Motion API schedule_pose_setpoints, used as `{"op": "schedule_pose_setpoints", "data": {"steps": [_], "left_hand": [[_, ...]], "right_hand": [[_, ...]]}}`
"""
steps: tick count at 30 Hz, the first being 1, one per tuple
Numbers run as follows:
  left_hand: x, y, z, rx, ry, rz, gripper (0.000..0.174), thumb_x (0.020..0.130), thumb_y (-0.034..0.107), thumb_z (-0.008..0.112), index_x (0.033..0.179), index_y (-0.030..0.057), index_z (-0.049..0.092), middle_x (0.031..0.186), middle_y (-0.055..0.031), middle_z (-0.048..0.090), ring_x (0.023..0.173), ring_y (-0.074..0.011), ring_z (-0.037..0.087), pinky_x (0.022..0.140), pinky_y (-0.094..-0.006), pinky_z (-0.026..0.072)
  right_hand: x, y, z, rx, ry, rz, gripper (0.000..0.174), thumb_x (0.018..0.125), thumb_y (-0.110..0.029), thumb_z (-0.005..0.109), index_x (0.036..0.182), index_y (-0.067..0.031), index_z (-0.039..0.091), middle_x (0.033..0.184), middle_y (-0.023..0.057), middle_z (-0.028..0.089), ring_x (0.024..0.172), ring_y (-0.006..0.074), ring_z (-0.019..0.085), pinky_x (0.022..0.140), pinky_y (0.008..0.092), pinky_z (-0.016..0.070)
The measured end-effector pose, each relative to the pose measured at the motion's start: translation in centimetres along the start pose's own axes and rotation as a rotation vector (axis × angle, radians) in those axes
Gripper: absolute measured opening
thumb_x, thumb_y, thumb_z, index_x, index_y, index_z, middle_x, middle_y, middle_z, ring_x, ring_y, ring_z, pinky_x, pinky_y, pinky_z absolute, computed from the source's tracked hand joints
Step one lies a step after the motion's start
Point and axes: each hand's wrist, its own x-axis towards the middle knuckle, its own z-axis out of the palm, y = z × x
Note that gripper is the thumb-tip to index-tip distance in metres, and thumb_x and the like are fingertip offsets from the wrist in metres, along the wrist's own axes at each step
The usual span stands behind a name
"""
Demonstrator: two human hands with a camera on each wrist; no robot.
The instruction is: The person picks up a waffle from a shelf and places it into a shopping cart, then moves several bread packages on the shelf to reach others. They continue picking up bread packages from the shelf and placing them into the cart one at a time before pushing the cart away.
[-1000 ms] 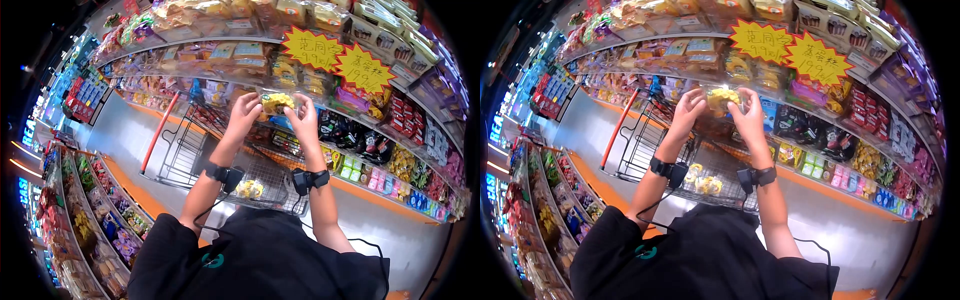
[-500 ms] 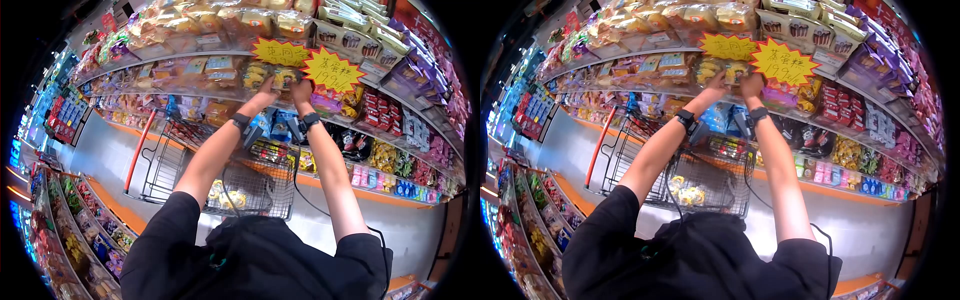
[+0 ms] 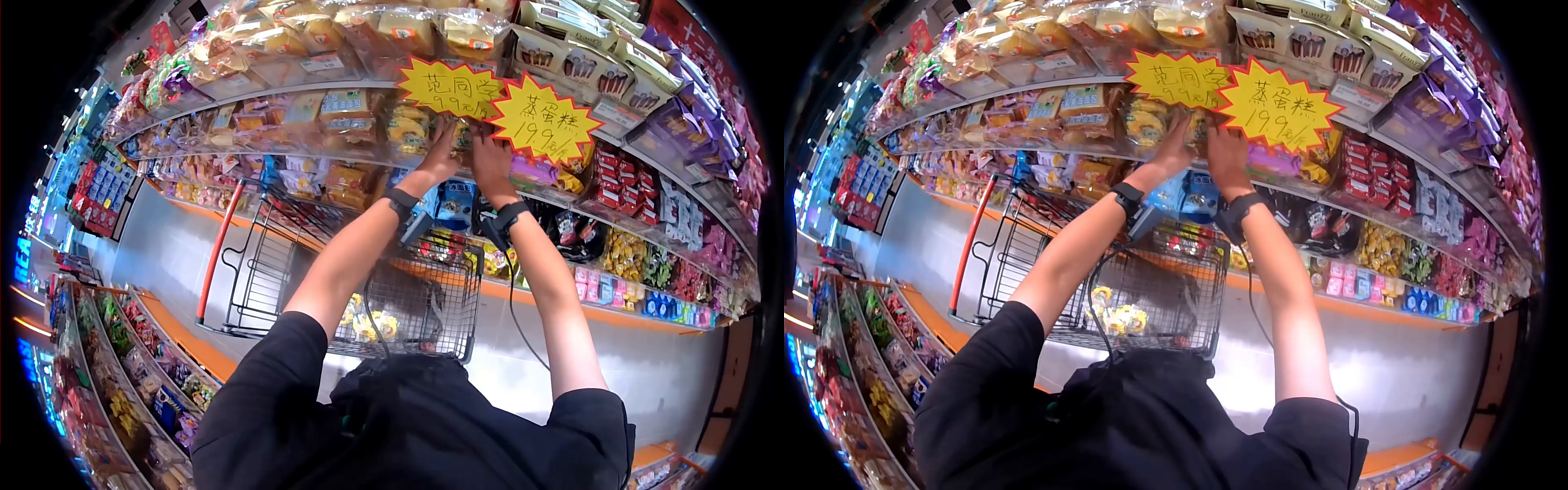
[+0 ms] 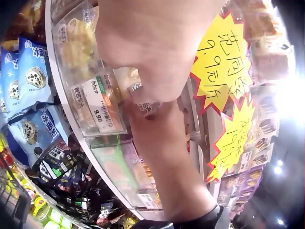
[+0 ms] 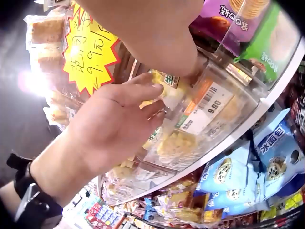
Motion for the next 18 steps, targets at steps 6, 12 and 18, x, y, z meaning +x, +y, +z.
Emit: {"op": "schedule_pose_setpoints", "data": {"steps": [6,12,18], "left_hand": [[2.5,-0.7,0.8,0.094,0.109,0.128,0.069,0.068,-0.002,0.054,0.135,0.0063,0.04,0.137,-0.0281,0.035,0.126,-0.044,0.032,0.105,-0.0438,0.0295],[5.6,-2.9,1.3,0.217,0.052,0.039,0.053,0.067,0.008,0.055,0.12,0.0053,0.055,0.124,-0.0265,0.05,0.121,-0.0447,0.035,0.103,-0.0491,0.0274],[1.2,-1.0,0.0,0.187,0.123,0.135,0.069,0.072,0.003,0.054,0.138,0.0077,0.036,0.141,-0.0269,0.031,0.13,-0.0469,0.025,0.1,-0.0491,0.0357]], "right_hand": [[4.1,0.3,-3.9,0.05,-0.536,0.034,0.032,0.081,-0.019,0.059,0.112,-0.0109,0.058,0.105,0.0116,0.065,0.098,0.0268,0.063,0.086,0.0438,0.0451],[4.2,2.6,2.8,0.367,-0.469,-0.088,0.031,0.084,-0.024,0.056,0.107,-0.0021,0.059,0.098,0.0247,0.063,0.095,0.0392,0.061,0.079,0.0468,0.0482],[3.7,2.0,3.8,0.175,-0.001,-0.096,0.034,0.08,-0.031,0.063,0.104,-0.0062,0.062,0.099,0.0227,0.065,0.096,0.0362,0.062,0.08,0.0484,0.0473]]}}
